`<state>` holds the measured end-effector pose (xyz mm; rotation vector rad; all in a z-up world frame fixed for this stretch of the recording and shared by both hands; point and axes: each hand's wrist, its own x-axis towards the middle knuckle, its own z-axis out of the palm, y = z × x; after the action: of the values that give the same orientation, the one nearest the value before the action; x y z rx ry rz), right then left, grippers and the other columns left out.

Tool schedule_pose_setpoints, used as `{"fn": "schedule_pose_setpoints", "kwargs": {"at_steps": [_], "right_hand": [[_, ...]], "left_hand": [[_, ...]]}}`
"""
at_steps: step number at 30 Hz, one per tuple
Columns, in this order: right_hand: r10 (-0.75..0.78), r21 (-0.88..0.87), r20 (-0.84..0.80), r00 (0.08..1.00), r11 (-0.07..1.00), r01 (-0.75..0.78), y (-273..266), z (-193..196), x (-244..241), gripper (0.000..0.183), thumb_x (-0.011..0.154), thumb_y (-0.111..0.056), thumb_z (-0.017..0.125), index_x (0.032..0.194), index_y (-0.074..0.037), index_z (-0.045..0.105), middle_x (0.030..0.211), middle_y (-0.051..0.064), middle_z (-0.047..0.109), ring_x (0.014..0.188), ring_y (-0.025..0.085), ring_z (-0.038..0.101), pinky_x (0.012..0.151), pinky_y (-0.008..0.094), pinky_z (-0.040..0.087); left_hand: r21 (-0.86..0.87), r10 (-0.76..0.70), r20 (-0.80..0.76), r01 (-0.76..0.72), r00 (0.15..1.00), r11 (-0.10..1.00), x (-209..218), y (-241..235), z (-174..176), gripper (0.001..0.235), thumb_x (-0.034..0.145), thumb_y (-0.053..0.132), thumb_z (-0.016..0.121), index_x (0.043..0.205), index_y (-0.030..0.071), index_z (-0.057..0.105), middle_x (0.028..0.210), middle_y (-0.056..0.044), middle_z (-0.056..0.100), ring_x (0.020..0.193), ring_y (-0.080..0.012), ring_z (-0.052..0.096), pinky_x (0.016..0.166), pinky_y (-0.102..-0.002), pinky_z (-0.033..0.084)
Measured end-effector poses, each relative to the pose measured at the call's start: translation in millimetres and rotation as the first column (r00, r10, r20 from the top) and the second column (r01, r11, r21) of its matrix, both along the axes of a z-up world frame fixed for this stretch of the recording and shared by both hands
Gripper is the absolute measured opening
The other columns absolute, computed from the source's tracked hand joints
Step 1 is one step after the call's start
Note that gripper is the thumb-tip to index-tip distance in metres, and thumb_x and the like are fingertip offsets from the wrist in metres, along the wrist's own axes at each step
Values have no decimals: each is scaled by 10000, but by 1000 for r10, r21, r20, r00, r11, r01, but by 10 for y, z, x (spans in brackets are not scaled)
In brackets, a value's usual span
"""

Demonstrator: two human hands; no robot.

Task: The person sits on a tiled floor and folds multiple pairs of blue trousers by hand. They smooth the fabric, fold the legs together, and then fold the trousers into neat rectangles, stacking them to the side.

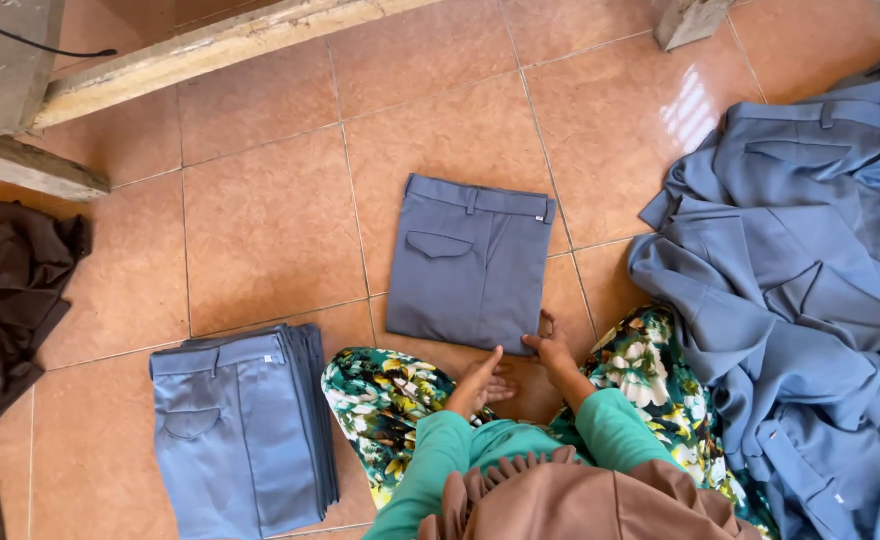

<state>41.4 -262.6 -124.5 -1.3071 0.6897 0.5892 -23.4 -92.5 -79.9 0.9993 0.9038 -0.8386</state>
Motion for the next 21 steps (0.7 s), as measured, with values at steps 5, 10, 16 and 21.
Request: {"fn": "schedule_pose_setpoints", "kwargs": {"at_steps": [5, 10, 16, 21], "right_hand": [[-72, 183, -33, 997, 980, 77, 200, 551, -94, 822, 811, -7, 780, 1518, -188, 403, 1060, 139, 562, 930, 351, 678, 669, 420, 627], [-23, 223, -87, 996, 974, 42, 259, 410, 117, 744, 779, -108, 853, 1431, -78, 496, 1094, 92, 583, 989, 308, 664, 794, 497, 621], [-173, 145, -61, 983, 973, 181, 225, 518, 980, 886, 857, -279, 870, 1550, -76, 356, 1542, 301, 396, 1455, 468, 330, 1154, 662, 287], [-362, 31, 55, 931, 932, 361, -13, 553, 1307, 765, 776, -211, 964, 1390, 6, 562, 1384, 277, 575, 1327, 420, 516, 1083, 589, 416]], "left_hand": [[-140, 537, 158, -519, 829, 843, 365, -175, 166, 1055, 883, 375, 863, 1584, 0, 169, 1600, -265, 237, 1478, -442, 306, 1191, -515, 345], [-13, 696, 160, -704, 700, 711, 367, -206, 11, 1040, 844, 166, 917, 1567, 57, 177, 1535, -203, 315, 1384, -420, 421, 1177, -545, 358], [-26, 718, 131, -721, 684, 692, -117, -135, 175, 1151, 807, 103, 953, 1563, 38, 87, 1496, -249, 291, 1340, -420, 426, 1142, -557, 303], [-74, 691, 136, -689, 710, 721, -194, 19, 743, 859, 732, 125, 986, 1369, 25, 419, 1130, -123, 563, 965, -305, 618, 758, -394, 512]]}}
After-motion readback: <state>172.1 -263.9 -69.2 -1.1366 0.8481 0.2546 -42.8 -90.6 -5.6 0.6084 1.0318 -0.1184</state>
